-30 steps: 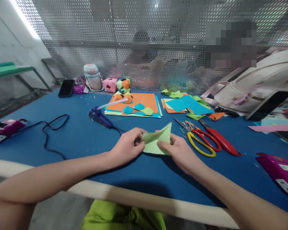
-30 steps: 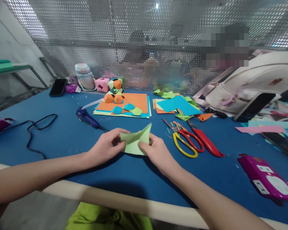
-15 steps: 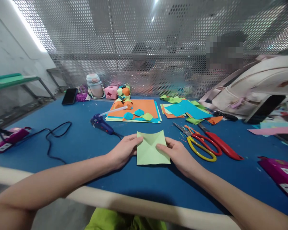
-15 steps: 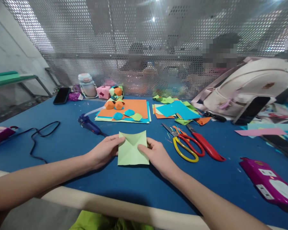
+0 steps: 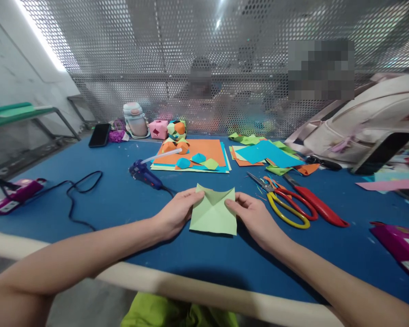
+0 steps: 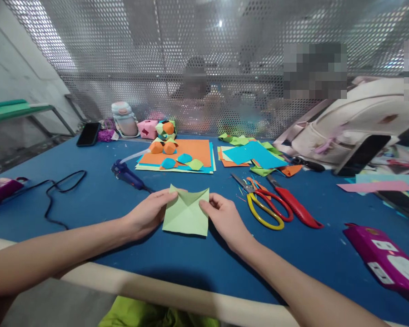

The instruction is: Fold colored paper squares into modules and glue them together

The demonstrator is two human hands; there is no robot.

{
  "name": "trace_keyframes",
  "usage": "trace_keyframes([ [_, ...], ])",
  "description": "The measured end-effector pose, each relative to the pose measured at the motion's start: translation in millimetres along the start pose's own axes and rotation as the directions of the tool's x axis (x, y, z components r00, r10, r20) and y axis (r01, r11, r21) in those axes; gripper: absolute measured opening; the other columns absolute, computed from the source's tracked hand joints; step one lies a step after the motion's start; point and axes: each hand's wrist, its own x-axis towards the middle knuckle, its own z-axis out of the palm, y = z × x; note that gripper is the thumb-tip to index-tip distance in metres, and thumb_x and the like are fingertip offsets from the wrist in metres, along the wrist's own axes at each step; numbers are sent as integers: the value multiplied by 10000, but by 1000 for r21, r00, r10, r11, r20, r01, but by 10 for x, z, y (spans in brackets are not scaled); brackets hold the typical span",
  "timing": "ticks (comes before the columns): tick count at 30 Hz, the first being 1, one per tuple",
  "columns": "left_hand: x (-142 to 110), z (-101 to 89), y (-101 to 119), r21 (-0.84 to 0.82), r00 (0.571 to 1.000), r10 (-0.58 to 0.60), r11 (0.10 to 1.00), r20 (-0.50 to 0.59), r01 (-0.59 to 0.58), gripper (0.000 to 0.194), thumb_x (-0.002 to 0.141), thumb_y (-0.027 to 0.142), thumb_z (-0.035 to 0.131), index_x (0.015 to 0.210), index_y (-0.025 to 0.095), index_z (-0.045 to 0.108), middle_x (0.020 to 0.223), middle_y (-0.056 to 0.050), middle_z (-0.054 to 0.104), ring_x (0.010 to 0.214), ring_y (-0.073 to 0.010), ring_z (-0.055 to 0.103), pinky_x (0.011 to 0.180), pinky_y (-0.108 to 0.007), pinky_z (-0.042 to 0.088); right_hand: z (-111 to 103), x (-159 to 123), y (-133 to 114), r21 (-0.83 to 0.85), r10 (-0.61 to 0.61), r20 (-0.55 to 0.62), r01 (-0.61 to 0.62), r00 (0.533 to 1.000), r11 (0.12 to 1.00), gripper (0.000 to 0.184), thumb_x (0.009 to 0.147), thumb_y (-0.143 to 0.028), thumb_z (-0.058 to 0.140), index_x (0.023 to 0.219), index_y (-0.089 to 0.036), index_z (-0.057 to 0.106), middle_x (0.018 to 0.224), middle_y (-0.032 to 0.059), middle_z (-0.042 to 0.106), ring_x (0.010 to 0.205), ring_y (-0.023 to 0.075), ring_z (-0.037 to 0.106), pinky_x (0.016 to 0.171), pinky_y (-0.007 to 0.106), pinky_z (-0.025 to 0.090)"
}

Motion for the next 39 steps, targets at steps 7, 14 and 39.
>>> trace_keyframes([
  [7,7,41,-2,-77,999,-8,997,-32,6,195,798,255,590,941,143,660,872,-73,709,725,-148,646,707,-251,496,23,-21,-12,-15,-28,-51,27,998,1000,286,693,-447,655,787,-179,622,751,21,663,694,172,587,648,302,455],
  [14,-6,82,-8,-61,999,-35,998,-40,33,254,681,111,623,931,148,651,846,-55,711,712,-165,656,725,-284,498,40,-32,-14,-62,-49,-67,45,997,997,316,689,-458,655,804,-164,634,772,48,675,691,182,593,633,307,477],
  [39,-28,59,-59,86,999,-2,996,-43,5,432,613,34,547,1025,141,620,846,-46,699,694,-155,630,653,-260,475,66,-57,-6,-76,-45,-15,43,999,996,274,717,-435,636,812,-178,631,776,23,658,686,165,570,636,291,451],
])
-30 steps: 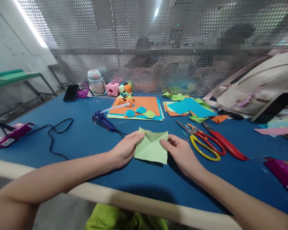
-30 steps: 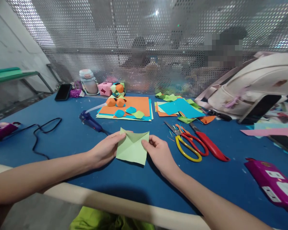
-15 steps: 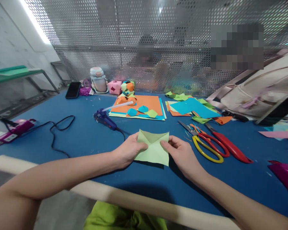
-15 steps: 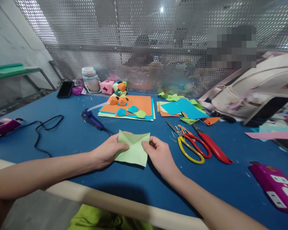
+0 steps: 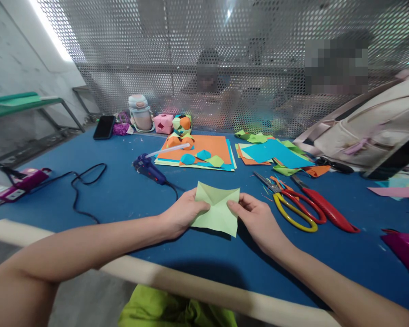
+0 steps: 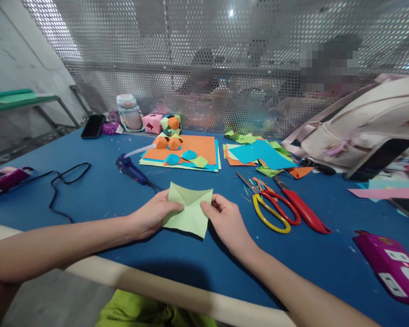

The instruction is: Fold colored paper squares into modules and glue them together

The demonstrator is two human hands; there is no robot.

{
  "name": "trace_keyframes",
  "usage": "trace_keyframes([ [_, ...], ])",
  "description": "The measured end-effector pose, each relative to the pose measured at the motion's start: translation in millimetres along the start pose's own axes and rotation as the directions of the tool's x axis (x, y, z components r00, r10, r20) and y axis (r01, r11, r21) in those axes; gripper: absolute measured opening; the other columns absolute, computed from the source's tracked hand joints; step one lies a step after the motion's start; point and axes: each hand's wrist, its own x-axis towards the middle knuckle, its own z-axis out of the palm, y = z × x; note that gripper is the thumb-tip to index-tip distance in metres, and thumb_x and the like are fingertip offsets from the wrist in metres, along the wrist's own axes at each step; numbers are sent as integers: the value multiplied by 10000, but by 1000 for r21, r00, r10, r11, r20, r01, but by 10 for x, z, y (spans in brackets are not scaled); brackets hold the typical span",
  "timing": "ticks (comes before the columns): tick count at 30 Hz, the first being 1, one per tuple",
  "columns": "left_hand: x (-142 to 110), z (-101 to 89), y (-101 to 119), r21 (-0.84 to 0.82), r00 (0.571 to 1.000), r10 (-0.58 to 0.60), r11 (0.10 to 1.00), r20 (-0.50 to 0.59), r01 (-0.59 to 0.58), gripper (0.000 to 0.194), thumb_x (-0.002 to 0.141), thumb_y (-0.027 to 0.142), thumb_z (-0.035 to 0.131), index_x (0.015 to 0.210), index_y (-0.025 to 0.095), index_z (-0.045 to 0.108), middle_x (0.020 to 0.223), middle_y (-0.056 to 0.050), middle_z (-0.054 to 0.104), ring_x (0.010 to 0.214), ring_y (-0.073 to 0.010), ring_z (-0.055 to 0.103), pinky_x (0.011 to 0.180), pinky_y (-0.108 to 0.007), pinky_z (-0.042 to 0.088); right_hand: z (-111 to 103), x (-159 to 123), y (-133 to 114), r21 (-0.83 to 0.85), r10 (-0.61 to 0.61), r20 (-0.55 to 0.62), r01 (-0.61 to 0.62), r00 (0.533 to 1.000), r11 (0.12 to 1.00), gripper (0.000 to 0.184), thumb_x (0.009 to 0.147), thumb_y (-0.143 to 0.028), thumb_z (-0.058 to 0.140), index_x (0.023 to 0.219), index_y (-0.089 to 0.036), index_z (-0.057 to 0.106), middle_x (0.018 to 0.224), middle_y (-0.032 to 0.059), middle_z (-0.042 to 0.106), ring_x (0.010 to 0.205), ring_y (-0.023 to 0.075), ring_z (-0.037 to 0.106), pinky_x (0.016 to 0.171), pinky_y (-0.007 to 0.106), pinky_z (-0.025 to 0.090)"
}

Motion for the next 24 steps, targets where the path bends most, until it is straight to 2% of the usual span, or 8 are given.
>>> trace_keyframes([
  [7,2,-7,-1,33,1000,6,999,-3,-6,347,662,98,574,1003,143,622,819,-36,693,682,-144,616,635,-248,470,-15,-9,6,-37,-47,18,47,999,998,236,766,-406,588,822,-179,624,768,18,649,706,166,569,648,290,451],
  [12,-19,11,21,124,998,48,991,-50,-42,255,667,136,618,922,144,624,763,-4,679,655,-118,598,630,-225,465,-11,-15,0,-76,-72,9,72,997,994,249,768,-401,577,843,-169,629,795,26,662,715,168,581,644,283,462],
  [18,-13,23,18,187,995,68,981,-77,-52,274,638,113,612,909,155,628,866,-14,693,713,-136,613,649,-237,474,1,-25,6,-101,-89,21,90,996,991,251,774,-402,565,849,-173,634,807,28,671,721,171,594,639,277,469],
  [24,-2,26,16,200,993,77,978,-91,-58,269,616,83,581,875,143,622,805,0,676,669,-121,595,607,-213,462,11,-28,8,-137,-94,13,95,995,986,252,774,-406,561,838,-174,634,775,17,654,670,152,569,605,264,457],
])
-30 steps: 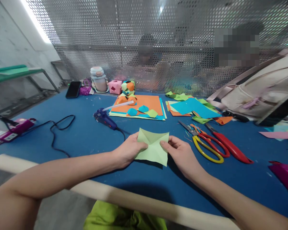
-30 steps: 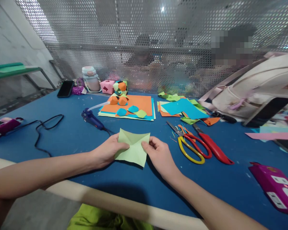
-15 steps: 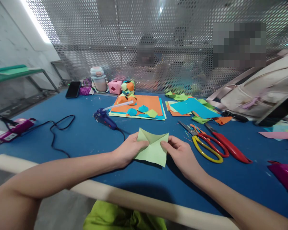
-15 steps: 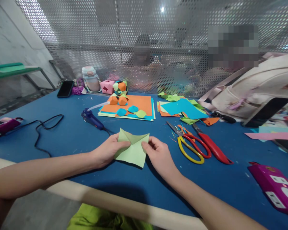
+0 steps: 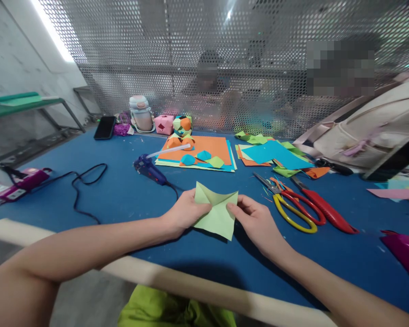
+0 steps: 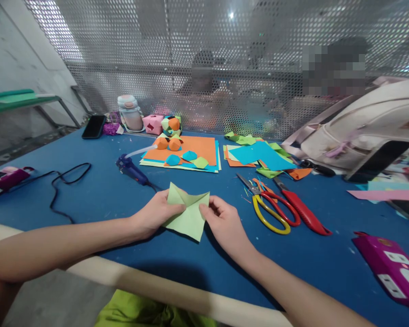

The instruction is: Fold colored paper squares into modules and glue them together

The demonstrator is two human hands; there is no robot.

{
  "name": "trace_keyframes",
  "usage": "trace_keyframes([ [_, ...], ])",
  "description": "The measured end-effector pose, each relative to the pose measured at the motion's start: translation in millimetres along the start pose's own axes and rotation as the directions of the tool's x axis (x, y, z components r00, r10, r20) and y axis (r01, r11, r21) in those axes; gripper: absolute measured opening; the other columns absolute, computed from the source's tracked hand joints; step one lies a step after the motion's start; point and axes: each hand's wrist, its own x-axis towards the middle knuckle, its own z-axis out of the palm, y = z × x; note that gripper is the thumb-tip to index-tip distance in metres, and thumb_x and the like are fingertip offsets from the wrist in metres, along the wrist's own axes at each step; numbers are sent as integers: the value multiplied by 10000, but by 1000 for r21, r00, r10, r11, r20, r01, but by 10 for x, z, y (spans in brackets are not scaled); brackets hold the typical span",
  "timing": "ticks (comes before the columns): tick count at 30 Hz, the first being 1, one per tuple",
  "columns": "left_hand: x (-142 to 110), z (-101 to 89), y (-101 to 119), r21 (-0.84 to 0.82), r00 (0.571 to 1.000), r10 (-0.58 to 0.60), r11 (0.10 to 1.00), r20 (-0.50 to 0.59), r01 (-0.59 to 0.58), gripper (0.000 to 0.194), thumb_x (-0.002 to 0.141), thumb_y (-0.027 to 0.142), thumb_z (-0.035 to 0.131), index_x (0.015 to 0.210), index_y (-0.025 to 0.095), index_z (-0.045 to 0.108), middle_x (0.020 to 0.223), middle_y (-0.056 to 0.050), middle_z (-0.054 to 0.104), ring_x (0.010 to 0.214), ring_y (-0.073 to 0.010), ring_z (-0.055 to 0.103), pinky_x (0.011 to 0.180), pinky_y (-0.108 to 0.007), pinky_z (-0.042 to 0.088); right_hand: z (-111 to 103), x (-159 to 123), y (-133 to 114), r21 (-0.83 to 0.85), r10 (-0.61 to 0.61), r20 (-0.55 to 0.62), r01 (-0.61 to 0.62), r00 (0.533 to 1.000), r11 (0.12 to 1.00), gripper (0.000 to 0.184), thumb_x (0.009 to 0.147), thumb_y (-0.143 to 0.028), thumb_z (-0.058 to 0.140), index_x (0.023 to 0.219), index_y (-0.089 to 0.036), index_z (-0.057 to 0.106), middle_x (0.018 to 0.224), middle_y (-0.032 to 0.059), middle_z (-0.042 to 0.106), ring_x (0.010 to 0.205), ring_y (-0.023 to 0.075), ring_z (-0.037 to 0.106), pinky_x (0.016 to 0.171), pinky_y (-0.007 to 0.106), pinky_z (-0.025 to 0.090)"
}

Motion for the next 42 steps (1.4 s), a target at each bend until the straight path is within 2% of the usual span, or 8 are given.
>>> trace_keyframes([
  [7,-14,-17,7,-82,1000,12,997,2,-12,176,684,150,477,848,164,539,709,38,593,630,-104,533,575,-200,427,-16,14,21,9,-3,-13,3,1000,1000,271,783,-407,553,868,-166,643,810,32,665,717,169,581,635,274,463],
  [10,-15,-48,-3,-1,995,87,996,-54,-87,52,731,169,431,760,181,473,643,65,500,590,-78,455,546,-174,387,-22,12,5,-4,-15,-3,15,1000,1000,297,795,-409,535,922,-169,654,852,41,671,761,186,593,655,283,474],
  [13,-21,-58,3,139,991,130,982,-22,-126,48,743,160,420,743,180,465,627,66,445,579,-74,407,528,-166,358,-23,8,-18,-88,-56,-24,54,998,995,293,802,-413,525,905,-177,664,842,39,666,761,187,593,650,280,473],
  [18,-45,-19,38,315,987,161,935,28,-162,125,778,257,475,800,155,545,687,36,509,621,-93,453,545,-183,372,-14,9,-21,-32,-57,-67,55,996,998,334,782,-432,557,995,-177,599,869,50,651,756,173,595,641,275,483],
  [21,-45,-16,46,378,979,202,904,36,-200,231,800,331,487,844,135,601,725,12,549,647,-109,478,561,-197,388,-9,11,-25,-20,-69,-99,67,993,998,318,764,-449,578,920,-172,577,797,36,632,691,151,573,598,256,472],
  [27,-23,-48,24,503,936,325,791,137,-348,271,856,299,443,916,154,664,886,-20,651,814,-143,549,725,-219,424,-15,-21,-87,-121,-127,-60,119,990,985,267,801,-426,535,838,-178,626,769,27,644,678,148,567,598,250,454],
  [33,-72,-28,40,558,897,374,703,236,-440,264,862,248,436,921,148,673,865,-39,655,795,-142,561,752,-231,424,-23,-50,-133,-205,-269,-15,261,963,943,229,819,-355,524,813,-175,666,782,29,642,702,150,572,625,244,452],
  [42,-104,5,81,577,927,317,727,200,-373,242,831,254,460,823,136,672,772,-22,636,713,-127,537,647,-209,402,-22,-70,-133,-208,-345,36,345,938,915,192,827,-296,539,842,-200,705,795,40,655,720,159,587,639,259,470],
])
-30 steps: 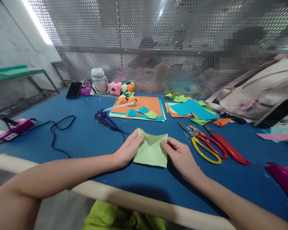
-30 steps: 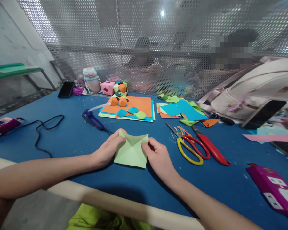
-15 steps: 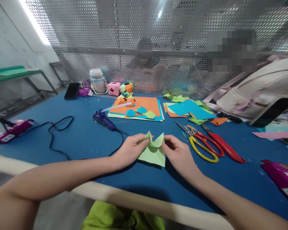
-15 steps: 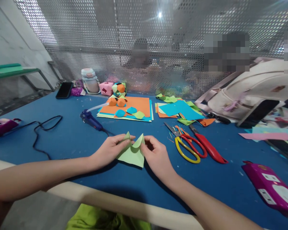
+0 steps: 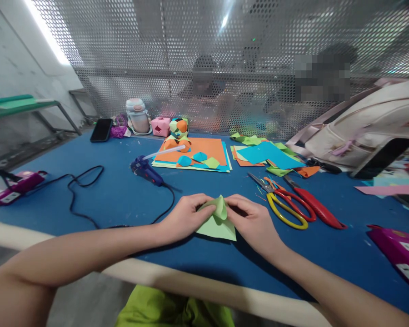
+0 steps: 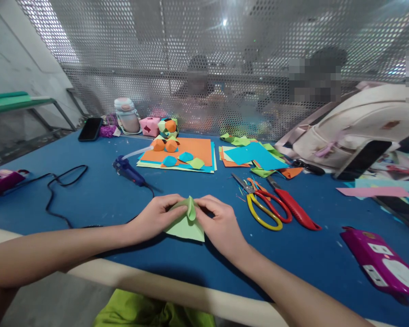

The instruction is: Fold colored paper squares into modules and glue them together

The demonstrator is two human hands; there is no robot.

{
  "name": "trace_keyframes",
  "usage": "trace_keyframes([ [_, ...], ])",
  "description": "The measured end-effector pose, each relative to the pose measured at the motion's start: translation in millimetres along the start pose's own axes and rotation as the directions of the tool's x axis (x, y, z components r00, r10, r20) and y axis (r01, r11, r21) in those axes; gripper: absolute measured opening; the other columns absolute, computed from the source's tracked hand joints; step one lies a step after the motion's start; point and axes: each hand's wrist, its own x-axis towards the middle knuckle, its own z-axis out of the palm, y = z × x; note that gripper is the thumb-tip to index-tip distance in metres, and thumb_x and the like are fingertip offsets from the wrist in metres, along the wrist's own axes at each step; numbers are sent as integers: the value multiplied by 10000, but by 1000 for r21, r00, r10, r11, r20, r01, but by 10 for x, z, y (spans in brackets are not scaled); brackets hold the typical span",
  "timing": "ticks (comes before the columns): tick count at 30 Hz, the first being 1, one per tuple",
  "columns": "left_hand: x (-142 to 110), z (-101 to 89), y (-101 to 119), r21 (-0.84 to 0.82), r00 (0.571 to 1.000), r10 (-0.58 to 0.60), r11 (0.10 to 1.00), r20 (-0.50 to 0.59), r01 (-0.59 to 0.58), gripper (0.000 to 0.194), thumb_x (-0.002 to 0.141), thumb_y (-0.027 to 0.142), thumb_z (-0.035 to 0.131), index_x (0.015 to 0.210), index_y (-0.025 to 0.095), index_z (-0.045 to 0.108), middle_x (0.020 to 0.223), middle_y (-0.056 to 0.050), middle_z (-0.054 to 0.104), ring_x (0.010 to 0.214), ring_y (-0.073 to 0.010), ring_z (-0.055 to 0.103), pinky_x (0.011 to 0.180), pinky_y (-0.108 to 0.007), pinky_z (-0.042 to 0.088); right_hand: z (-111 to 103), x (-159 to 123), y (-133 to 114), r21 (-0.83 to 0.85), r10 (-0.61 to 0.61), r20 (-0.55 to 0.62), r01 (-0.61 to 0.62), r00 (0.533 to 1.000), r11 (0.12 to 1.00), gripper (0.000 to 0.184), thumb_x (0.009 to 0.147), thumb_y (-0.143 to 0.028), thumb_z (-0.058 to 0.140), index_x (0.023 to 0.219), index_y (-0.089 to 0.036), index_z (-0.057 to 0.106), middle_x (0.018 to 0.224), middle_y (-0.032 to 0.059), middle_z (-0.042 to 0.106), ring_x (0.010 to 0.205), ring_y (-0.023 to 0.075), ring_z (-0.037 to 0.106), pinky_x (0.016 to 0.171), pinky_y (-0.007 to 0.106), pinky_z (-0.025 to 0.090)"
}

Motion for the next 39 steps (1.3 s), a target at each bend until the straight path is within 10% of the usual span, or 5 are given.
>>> trace_keyframes([
  [10,15,-12,-13,-22,996,-81,997,-32,80,216,803,285,471,745,131,612,651,26,540,614,-95,444,543,-190,342,-39,7,-32,-77,-43,-14,41,999,996,197,827,-234,488,879,-187,671,853,39,668,766,159,607,689,255,464],
  [17,31,-27,-5,-49,990,-118,992,-74,115,230,796,297,458,720,136,603,635,27,504,588,-95,410,530,-195,337,-243,109,118,-74,166,-247,-189,955,979,304,811,-432,529,632,-189,561,582,7,569,556,135,538,538,253,440],
  [22,30,-8,-53,-58,990,-104,993,-98,98,231,799,298,458,750,132,610,662,16,527,618,-105,434,542,-197,354,-138,80,68,31,65,-17,-64,998,997,298,792,-360,550,1045,-205,537,1031,70,613,883,177,584,760,312,477],
  [39,9,12,-36,-83,992,-113,991,-59,108,239,798,299,455,682,131,580,619,29,495,590,-94,411,510,-189,331,23,37,74,-221,2,6,0,1000,975,152,818,-300,521,757,-186,600,673,-9,571,613,125,496,575,229,393],
])
